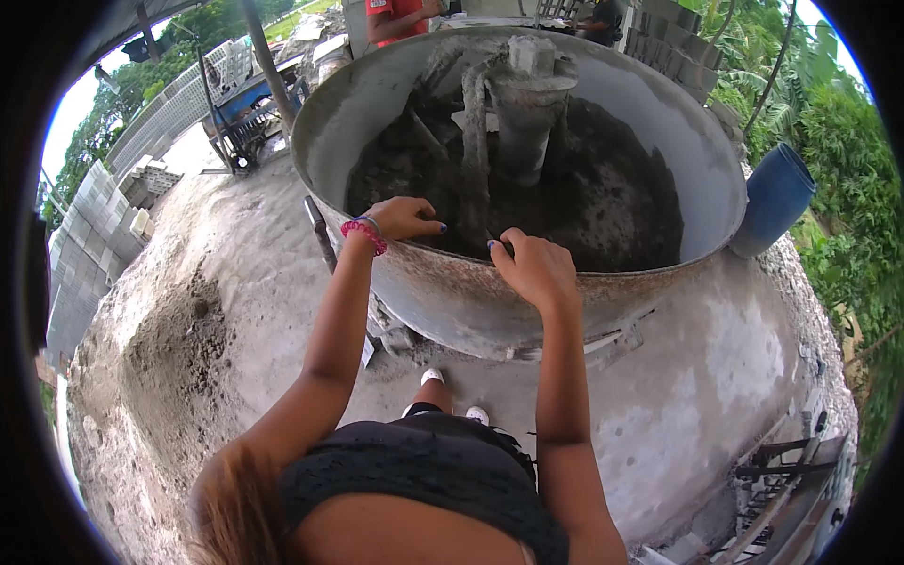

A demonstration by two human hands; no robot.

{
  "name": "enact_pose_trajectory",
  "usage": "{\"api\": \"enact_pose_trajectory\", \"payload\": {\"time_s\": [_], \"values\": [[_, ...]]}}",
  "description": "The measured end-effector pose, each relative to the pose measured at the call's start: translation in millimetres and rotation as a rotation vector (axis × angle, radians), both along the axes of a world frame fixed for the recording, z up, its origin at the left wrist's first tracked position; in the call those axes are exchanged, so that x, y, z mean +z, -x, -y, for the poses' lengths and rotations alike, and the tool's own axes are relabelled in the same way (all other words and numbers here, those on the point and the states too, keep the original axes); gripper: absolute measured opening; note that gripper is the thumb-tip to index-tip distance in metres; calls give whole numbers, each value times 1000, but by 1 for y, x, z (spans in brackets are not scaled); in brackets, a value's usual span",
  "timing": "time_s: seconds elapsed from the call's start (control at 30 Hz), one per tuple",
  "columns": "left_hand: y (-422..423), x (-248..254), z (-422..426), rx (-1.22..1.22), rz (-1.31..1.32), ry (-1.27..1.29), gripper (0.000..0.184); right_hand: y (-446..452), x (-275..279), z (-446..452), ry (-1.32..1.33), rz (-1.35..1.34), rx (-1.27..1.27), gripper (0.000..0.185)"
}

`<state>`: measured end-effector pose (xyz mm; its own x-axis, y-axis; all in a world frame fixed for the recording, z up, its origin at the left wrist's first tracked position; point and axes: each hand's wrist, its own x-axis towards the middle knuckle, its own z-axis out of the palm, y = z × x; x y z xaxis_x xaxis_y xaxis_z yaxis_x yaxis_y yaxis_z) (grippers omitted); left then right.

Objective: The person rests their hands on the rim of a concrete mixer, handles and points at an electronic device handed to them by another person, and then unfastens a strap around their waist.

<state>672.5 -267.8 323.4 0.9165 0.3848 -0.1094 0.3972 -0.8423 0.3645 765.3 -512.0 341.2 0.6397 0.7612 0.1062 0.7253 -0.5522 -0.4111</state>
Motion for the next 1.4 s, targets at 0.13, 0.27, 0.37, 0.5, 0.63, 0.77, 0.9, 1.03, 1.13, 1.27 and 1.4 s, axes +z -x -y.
{"api": "enact_pose_trajectory", "payload": {"time_s": [0.13, 0.27, 0.37, 0.5, 0.63, 0.77, 0.9, 1.03, 1.13, 1.27, 1.4], "values": [[2, 2, 2, 8, 21, 5, 59, 4, 7, -1, 3, -50, -10, 39], [2, 3, 3, -14, 42, 63, 56, 6, 10, 0, 11, -69, -28, 40], [3, 3, 5, -3, 64, 54, 56, 3, 6, -1, -3, -49, -20, 40], [4, 4, 5, 11, 73, 56, 55, 4, 8, -1, -13, -55, -17, 40], [4, 6, 5, 18, 54, 44, 55, 4, 7, -1, -28, -47, -9, 40], [4, 7, 8, 27, 62, 55, 54, 3, 7, 1, -52, -51, 0, 40], [3, 3, 5, 4, 75, 42, 53, -1, -6, 1, -137, 61, 25, 33], [3, 4, 6, 3, 59, 49, 53, 0, -9, 1, -153, 89, 23, 33], [1, 1, 3, -4, 59, 46, 52, 3, -1, 1, -102, 36, 12, 36], [1, -1, 2, 10, 54, 47, 53, 4, 3, 1, -45, -1, 11, 38], [1, 0, 3, 11, 44, 40, 55, 0, -5, 0, -60, 65, 18, 34]]}}
